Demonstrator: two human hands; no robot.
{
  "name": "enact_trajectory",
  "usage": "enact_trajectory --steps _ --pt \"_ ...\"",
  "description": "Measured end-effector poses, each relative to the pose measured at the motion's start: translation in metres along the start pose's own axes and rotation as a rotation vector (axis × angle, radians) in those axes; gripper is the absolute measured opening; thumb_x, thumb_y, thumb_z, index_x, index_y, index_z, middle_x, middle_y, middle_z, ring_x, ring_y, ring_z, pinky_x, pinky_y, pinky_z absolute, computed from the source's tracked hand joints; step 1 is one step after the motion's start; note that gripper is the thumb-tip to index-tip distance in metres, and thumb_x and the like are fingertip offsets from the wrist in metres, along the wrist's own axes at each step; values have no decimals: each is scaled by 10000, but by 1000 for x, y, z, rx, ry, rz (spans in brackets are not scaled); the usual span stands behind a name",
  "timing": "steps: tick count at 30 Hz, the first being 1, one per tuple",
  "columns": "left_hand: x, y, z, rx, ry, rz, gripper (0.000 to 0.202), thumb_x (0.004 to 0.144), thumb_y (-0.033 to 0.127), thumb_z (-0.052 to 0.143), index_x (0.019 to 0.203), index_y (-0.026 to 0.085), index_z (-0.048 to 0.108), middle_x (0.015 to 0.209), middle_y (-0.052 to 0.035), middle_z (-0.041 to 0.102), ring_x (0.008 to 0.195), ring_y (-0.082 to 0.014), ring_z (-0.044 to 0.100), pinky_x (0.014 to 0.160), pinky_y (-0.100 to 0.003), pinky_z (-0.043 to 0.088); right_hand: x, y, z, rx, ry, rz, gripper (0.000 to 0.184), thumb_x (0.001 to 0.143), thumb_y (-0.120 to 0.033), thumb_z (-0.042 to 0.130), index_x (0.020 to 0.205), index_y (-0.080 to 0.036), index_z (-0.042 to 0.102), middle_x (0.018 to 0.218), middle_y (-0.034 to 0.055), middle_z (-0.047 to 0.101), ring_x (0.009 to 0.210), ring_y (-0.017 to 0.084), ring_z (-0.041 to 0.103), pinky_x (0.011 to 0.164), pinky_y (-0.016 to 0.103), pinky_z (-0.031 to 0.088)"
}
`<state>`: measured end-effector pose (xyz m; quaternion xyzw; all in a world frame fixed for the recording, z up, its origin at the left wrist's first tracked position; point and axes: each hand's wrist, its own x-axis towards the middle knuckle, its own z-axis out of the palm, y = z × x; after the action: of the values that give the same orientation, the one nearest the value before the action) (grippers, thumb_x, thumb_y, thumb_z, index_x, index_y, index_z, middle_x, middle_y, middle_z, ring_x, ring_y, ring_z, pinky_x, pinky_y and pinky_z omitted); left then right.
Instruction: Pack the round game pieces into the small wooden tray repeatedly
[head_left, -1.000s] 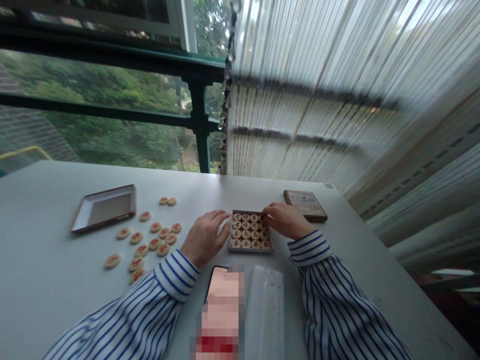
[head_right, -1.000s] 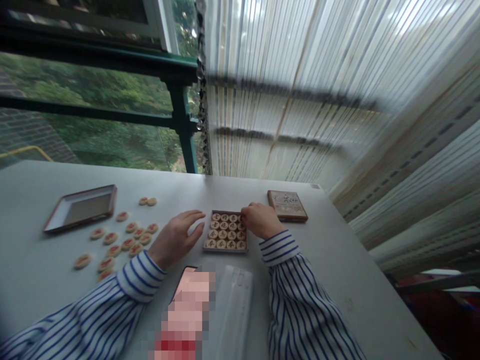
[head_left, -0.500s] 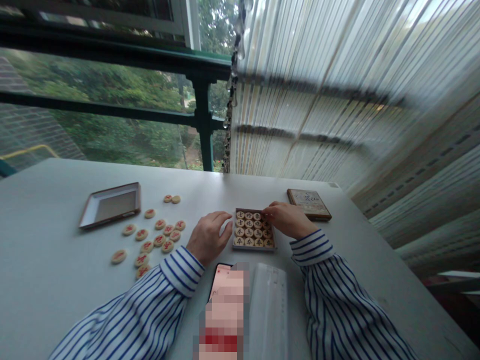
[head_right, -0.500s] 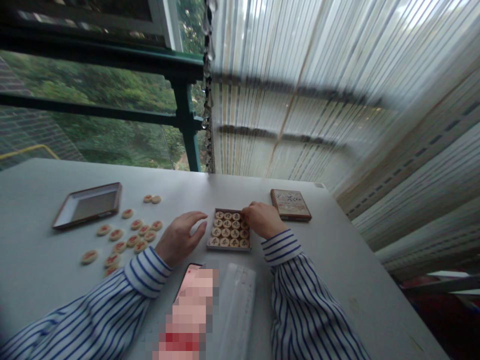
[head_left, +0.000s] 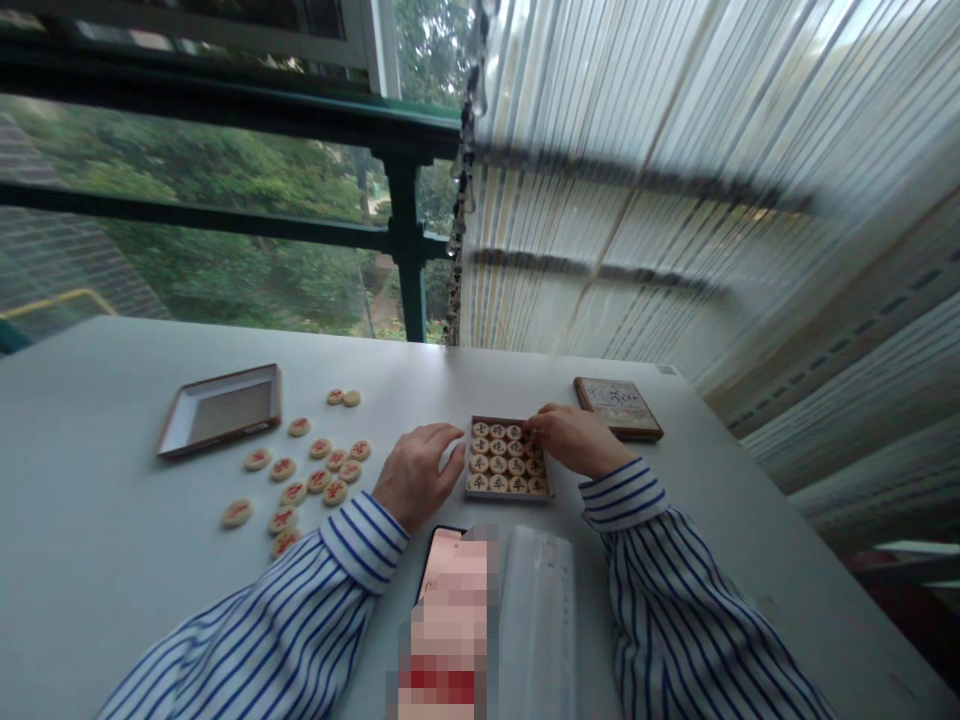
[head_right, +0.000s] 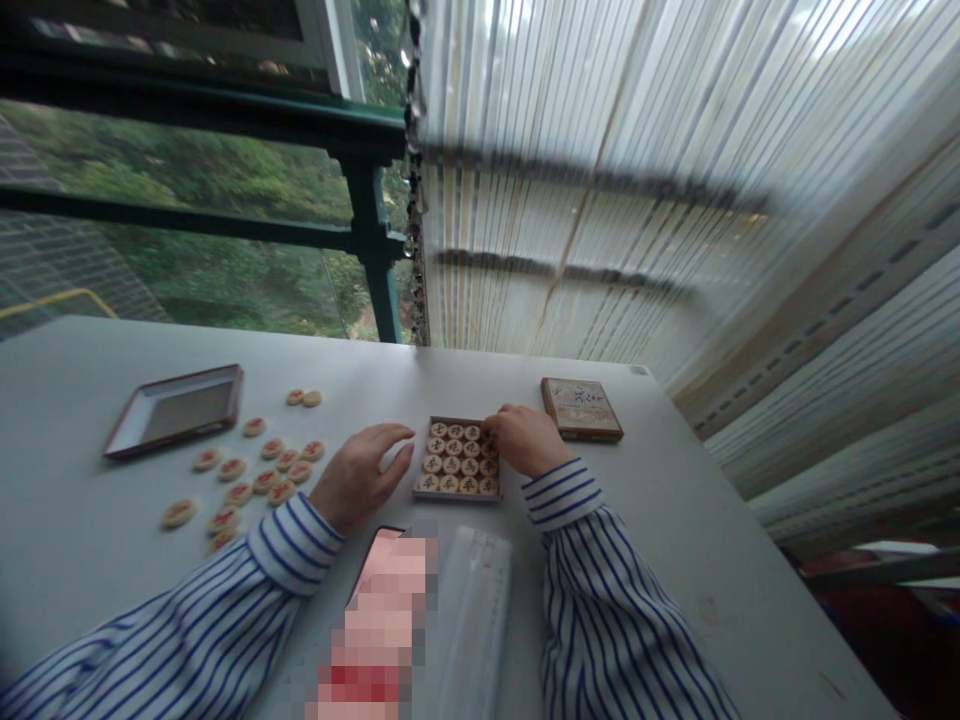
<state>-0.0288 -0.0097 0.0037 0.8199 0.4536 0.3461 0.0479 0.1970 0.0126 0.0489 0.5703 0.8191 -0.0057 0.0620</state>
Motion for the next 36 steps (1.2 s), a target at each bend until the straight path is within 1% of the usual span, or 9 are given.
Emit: enact_trajectory --steps 6,14,20,23,25,27,30,32,36 --pt "-1 0 0 3 3 7 222 809 247 420 950 151 562 951 -80 623 903 -198 559 809 -365 443 0 0 0 5 -15 6 352 812 -196 360 1065 -306 578 1060 48 577 922 183 554 717 268 404" --pt "-1 -1 0 -20 -20 10 228 809 246 424 968 151 556 961 -86 616 915 -199 553 821 -367 442 -1 0 -3 4 -7 3 339 826 -226 350 1075 -319 559 1074 44 572 921 194 559 710 287 409" --pt "-6 1 0 -93 -92 66 278 799 274 455 1045 162 523 1040 -92 588 980 -200 536 871 -377 428 -6 -2 -10 16 11 64 369 855 -320 330 1189 -229 460 1103 99 566 971 211 543 763 313 403" --pt "-10 -3 2 -120 -151 81 377 771 313 502 1108 144 495 1123 -123 547 1054 -214 504 912 -380 410 -14 -1 -9 117 43 49 402 842 -331 365 1207 -177 439 1052 109 597 944 204 557 781 303 404" --pt "-13 -6 3 -137 -191 85 440 743 319 540 1134 128 481 1159 -146 523 1078 -223 491 923 -379 407 -24 1 -5 229 44 28 423 836 -332 385 1216 -151 427 984 106 622 862 182 583 749 283 420" --pt "-14 -10 6 -156 -215 85 471 713 296 577 1144 134 478 1169 -149 518 1080 -226 492 923 -382 411 -36 4 1 363 19 -18 461 824 -341 411 1250 -167 383 980 89 621 834 162 587 730 268 431" --pt "-16 -13 9 -182 -213 84 490 675 243 614 1141 153 489 1158 -138 530 1066 -223 504 917 -383 419 -52 5 11 528 17 25 546 770 -342 492 1263 -148 360 1021 94 597 828 155 578 743 280 439" --pt "-16 -13 10 -196 -203 90 485 664 216 617 1131 156 501 1146 -134 539 1053 -219 514 912 -375 425 -60 4 17 620 25 19 572 742 -317 524 1264 -154 357 1066 91 570 824 147 569 746 282 444" --pt "-17 -11 11 -208 -196 88 469 646 186 619 1104 149 525 1126 -134 552 1037 -221 528 902 -366 440 -64 -4 23 682 31 17 623 698 -263 563 1276 -179 345 1075 76 558 805 138 556 737 282 446"
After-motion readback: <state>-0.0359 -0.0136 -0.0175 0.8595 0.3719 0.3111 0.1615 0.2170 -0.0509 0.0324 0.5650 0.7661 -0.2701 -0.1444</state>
